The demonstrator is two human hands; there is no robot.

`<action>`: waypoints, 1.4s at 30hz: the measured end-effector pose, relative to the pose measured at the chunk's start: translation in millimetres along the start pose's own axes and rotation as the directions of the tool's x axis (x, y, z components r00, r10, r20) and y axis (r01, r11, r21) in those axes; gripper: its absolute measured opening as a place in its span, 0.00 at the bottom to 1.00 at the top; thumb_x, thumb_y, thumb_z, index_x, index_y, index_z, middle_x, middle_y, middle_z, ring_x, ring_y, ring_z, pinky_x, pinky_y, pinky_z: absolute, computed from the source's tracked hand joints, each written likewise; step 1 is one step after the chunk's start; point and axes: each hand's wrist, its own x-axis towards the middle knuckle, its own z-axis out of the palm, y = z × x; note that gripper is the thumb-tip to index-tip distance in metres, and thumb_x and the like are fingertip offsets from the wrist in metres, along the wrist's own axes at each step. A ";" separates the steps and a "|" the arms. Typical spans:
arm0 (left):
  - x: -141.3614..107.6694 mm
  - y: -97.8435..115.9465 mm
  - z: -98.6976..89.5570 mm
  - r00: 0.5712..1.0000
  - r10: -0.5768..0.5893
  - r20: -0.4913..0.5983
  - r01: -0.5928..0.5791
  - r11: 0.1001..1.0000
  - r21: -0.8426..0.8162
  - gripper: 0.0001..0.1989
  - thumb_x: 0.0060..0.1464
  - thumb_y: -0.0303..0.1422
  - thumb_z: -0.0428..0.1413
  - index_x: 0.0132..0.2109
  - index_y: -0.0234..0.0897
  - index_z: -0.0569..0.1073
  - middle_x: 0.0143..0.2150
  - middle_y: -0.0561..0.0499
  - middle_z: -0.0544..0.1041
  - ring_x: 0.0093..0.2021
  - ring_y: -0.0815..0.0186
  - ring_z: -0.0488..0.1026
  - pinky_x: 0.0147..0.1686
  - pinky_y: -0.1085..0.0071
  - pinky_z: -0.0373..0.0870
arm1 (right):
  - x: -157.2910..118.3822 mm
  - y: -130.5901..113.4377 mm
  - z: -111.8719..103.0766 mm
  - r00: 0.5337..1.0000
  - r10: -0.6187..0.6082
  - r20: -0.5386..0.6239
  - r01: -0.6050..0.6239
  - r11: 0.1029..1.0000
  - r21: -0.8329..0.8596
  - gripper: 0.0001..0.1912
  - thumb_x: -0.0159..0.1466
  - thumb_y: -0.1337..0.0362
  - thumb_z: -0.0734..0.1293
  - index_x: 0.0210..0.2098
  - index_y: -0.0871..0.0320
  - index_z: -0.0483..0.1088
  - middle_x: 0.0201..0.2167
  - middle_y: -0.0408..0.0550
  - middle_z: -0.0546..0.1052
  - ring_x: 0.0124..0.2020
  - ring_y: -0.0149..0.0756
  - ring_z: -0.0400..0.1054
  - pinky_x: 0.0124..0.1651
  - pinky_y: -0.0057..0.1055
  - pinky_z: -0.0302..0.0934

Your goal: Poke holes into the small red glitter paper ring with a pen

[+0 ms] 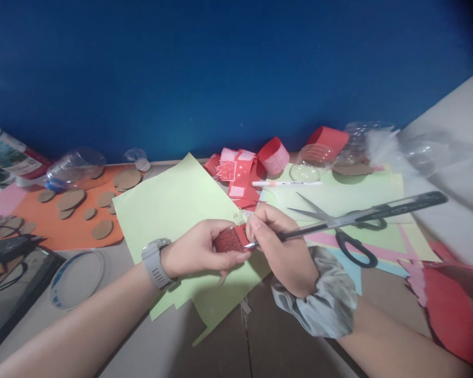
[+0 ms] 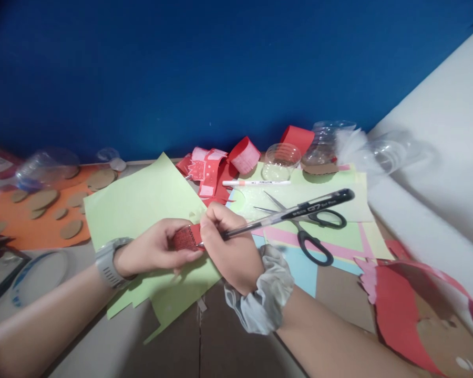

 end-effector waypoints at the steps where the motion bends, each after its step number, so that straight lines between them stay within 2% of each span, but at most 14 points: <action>1: 0.2 0.2 0.2 1.000 0.001 0.004 -0.001 1.000 -0.001 0.12 0.52 0.35 0.60 0.34 0.32 0.66 0.24 0.55 0.69 0.21 0.75 0.69 0.20 0.81 0.70 | 0.2 0.0 0.0 1.000 0.007 0.004 -0.007 1.000 0.003 0.14 0.64 0.68 0.57 0.22 0.56 0.55 0.19 0.37 0.58 0.22 0.27 0.52 0.25 0.26 0.49; 6: 0.4 1.4 1.3 1.000 0.008 0.017 -0.008 1.000 -0.020 0.11 0.52 0.34 0.60 0.34 0.31 0.66 0.24 0.55 0.70 0.20 0.76 0.69 0.19 0.82 0.70 | 0.6 2.1 -0.2 0.999 0.030 0.020 -0.030 0.999 0.013 0.13 0.64 0.68 0.57 0.22 0.56 0.55 0.19 0.37 0.57 0.22 0.27 0.52 0.25 0.27 0.49; 19: 0.6 2.2 1.9 1.000 0.018 0.022 -0.017 0.999 -0.037 0.10 0.52 0.32 0.60 0.34 0.31 0.66 0.24 0.56 0.69 0.20 0.77 0.68 0.20 0.83 0.70 | 1.3 -0.3 -0.2 0.999 0.003 0.033 -0.002 0.999 -0.041 0.13 0.63 0.70 0.57 0.21 0.56 0.56 0.18 0.37 0.57 0.21 0.27 0.51 0.25 0.26 0.48; 29: 0.4 1.7 1.4 1.000 0.010 0.019 -0.010 1.000 -0.009 0.11 0.52 0.33 0.60 0.34 0.32 0.66 0.24 0.55 0.69 0.20 0.76 0.69 0.20 0.82 0.70 | 1.7 0.3 -0.8 0.998 -0.007 0.057 0.009 0.999 -0.042 0.13 0.63 0.69 0.57 0.22 0.56 0.55 0.19 0.37 0.56 0.21 0.26 0.50 0.25 0.26 0.48; 42: 0.6 1.1 1.2 1.000 0.010 0.017 -0.010 1.000 0.001 0.11 0.53 0.33 0.59 0.34 0.31 0.66 0.23 0.55 0.69 0.20 0.76 0.69 0.20 0.82 0.69 | 2.5 -1.2 -0.4 1.000 0.003 0.027 -0.002 0.998 -0.055 0.13 0.63 0.69 0.57 0.21 0.56 0.55 0.18 0.37 0.56 0.21 0.27 0.50 0.25 0.26 0.48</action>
